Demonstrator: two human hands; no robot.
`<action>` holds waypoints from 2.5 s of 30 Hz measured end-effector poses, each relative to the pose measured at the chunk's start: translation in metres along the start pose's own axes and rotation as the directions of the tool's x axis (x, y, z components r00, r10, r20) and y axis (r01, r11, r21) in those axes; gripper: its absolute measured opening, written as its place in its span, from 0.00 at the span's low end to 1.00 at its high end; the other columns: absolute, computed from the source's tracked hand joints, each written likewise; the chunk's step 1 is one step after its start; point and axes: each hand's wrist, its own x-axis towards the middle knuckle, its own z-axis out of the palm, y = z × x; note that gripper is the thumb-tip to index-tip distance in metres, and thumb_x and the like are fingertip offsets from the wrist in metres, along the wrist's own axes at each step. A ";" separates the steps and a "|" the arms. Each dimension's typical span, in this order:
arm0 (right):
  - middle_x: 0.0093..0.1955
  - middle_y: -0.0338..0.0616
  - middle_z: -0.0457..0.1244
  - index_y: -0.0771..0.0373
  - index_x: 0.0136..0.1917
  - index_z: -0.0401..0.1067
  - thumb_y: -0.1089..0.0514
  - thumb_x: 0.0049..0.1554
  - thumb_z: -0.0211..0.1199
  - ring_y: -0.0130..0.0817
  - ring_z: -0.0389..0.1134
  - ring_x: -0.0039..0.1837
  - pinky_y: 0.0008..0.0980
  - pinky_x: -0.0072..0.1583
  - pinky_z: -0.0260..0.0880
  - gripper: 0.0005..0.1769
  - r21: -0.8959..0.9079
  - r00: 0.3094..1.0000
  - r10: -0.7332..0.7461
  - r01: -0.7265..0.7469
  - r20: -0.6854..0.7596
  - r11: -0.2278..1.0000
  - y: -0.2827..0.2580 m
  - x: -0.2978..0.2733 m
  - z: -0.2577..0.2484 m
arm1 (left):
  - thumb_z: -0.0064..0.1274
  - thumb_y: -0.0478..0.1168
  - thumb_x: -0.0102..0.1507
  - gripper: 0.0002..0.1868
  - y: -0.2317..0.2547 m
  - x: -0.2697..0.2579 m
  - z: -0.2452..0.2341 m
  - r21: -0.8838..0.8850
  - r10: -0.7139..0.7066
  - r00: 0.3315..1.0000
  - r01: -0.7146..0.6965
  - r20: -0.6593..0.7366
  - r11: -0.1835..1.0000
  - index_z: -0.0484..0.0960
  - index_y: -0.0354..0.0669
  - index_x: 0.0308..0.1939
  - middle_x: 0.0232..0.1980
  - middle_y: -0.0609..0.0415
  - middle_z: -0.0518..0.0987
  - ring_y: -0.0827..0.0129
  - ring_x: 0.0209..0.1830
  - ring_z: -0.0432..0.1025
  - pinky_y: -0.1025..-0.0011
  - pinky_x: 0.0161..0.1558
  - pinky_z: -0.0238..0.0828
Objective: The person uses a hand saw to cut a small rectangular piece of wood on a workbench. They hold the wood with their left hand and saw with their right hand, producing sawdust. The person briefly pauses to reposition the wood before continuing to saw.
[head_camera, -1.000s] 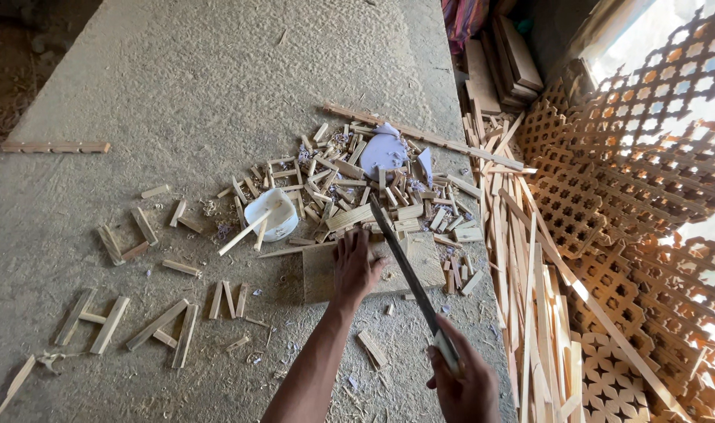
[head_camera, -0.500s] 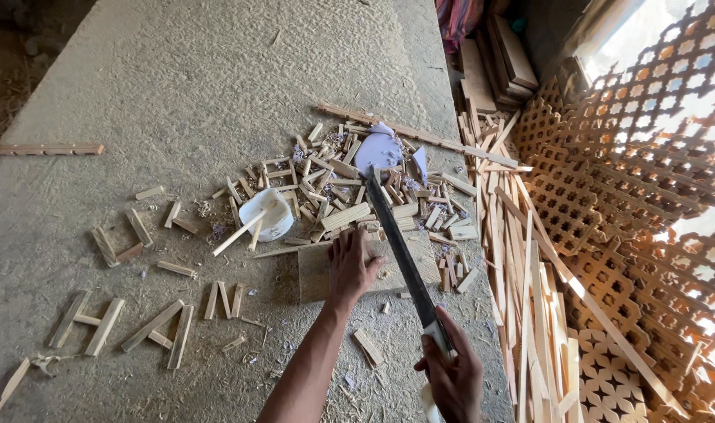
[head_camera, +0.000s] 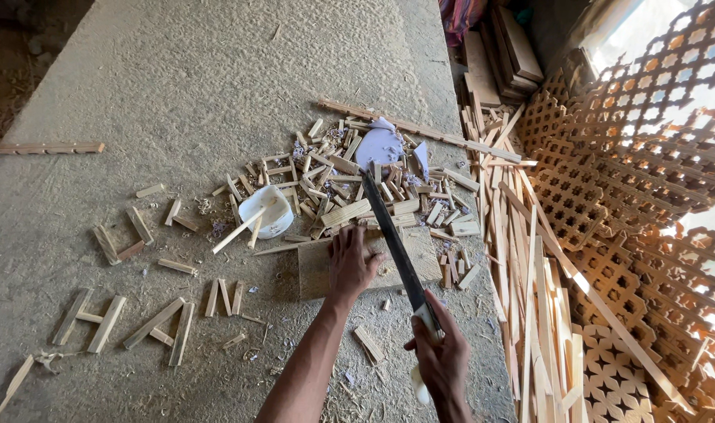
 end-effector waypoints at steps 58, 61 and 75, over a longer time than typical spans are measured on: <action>0.71 0.52 0.64 0.58 0.75 0.60 0.65 0.60 0.56 0.37 0.82 0.45 0.26 0.39 0.89 0.30 -0.449 0.923 -0.308 0.382 0.232 0.807 0.001 -0.024 -0.001 | -0.03 0.83 0.57 0.65 -0.002 -0.006 0.002 -0.123 -0.035 0.993 0.049 0.113 0.991 0.46 0.43 0.83 0.85 0.34 0.46 0.36 0.85 0.36 0.41 0.80 0.23; 0.68 0.54 0.66 0.57 0.75 0.62 0.64 0.63 0.52 0.26 0.67 0.33 0.19 0.30 0.73 0.27 -0.490 0.890 -0.386 0.456 0.243 0.743 0.002 -0.014 0.007 | -0.03 0.84 0.56 0.65 -0.004 -0.006 0.010 -0.141 -0.049 0.993 0.064 0.107 0.988 0.46 0.43 0.83 0.85 0.34 0.44 0.36 0.85 0.36 0.40 0.80 0.24; 0.72 0.41 0.64 0.49 0.74 0.64 0.66 0.60 0.49 0.39 0.77 0.59 0.27 0.37 0.87 0.29 -0.520 0.933 -0.251 0.352 0.256 0.778 0.007 -0.032 -0.006 | 0.06 0.78 0.65 0.56 -0.006 -0.008 0.007 -0.126 -0.022 0.995 0.034 0.094 0.991 0.42 0.44 0.84 0.85 0.33 0.40 0.36 0.85 0.32 0.42 0.80 0.23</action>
